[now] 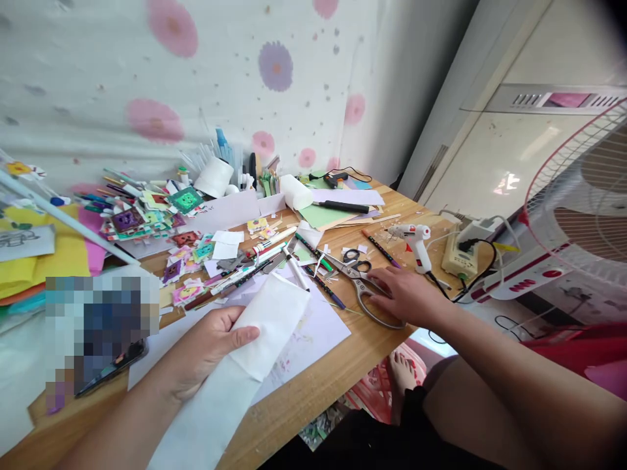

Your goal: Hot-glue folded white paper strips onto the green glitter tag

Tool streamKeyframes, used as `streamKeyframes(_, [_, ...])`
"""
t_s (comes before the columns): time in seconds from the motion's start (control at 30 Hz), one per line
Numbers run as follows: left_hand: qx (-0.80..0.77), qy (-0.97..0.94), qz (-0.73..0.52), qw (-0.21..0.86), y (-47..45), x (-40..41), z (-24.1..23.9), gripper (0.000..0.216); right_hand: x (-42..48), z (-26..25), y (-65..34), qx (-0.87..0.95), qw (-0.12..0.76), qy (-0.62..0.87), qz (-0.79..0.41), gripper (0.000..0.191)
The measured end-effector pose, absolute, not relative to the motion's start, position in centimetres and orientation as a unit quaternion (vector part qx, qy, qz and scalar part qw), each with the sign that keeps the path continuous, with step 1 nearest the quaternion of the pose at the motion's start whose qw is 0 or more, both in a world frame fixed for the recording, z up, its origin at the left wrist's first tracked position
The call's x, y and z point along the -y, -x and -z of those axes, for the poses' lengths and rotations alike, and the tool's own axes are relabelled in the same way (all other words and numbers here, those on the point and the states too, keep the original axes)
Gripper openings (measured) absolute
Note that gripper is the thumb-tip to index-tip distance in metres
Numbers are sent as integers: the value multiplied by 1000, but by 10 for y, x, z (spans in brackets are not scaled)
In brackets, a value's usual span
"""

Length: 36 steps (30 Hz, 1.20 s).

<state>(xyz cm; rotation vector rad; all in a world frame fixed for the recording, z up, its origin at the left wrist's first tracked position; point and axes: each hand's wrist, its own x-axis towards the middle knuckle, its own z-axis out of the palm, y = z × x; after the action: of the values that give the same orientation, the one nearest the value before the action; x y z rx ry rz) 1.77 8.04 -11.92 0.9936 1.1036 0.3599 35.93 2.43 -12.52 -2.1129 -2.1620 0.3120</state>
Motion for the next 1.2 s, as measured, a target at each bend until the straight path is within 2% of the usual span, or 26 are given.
streamKeyframes(0.1, [-489, -450, -176, 726, -16, -82, 120, 42, -20, 129, -359, 704, 30, 705, -82, 47])
streamKeyframes(0.2, [-480, -443, -195, 732, -13, -83, 122, 41, -15, 125, -362, 692, 49, 718, -59, 47])
streamKeyframes(0.33, [-466, -430, -211, 744, -9, -82, 123, 40, 3, 117, -378, 636, 205, 742, -50, 47])
streamKeyframes(0.4, [-460, -426, -223, 746, -8, -82, 122, 39, 16, 115, -379, 603, 277, 741, -105, 53])
streamKeyframes(0.47, [-459, -421, -234, 747, -7, -81, 120, 37, 28, 114, -372, 607, 310, 699, -215, 64])
streamKeyframes(0.53, [-459, -414, -237, 750, -7, -81, 117, 35, 39, 112, -359, 642, 307, 624, -323, 76])
streamKeyframes(0.63, [-454, -407, -241, 755, -5, -80, 112, 35, 53, 109, -339, 680, 273, 556, -393, 85])
streamKeyframes(0.87, [-435, -404, -260, 761, -1, -77, 109, 36, 59, 95, -321, 672, 228, 495, -502, 71])
streamKeyframes(1.07, [-443, -400, -254, 761, -4, -75, 109, 36, 50, 75, -302, 690, 176, 506, -487, 72])
streamKeyframes(1.2, [-443, -406, -237, 764, -5, -75, 109, 41, 46, 80, -297, 723, 161, 492, -457, 83])
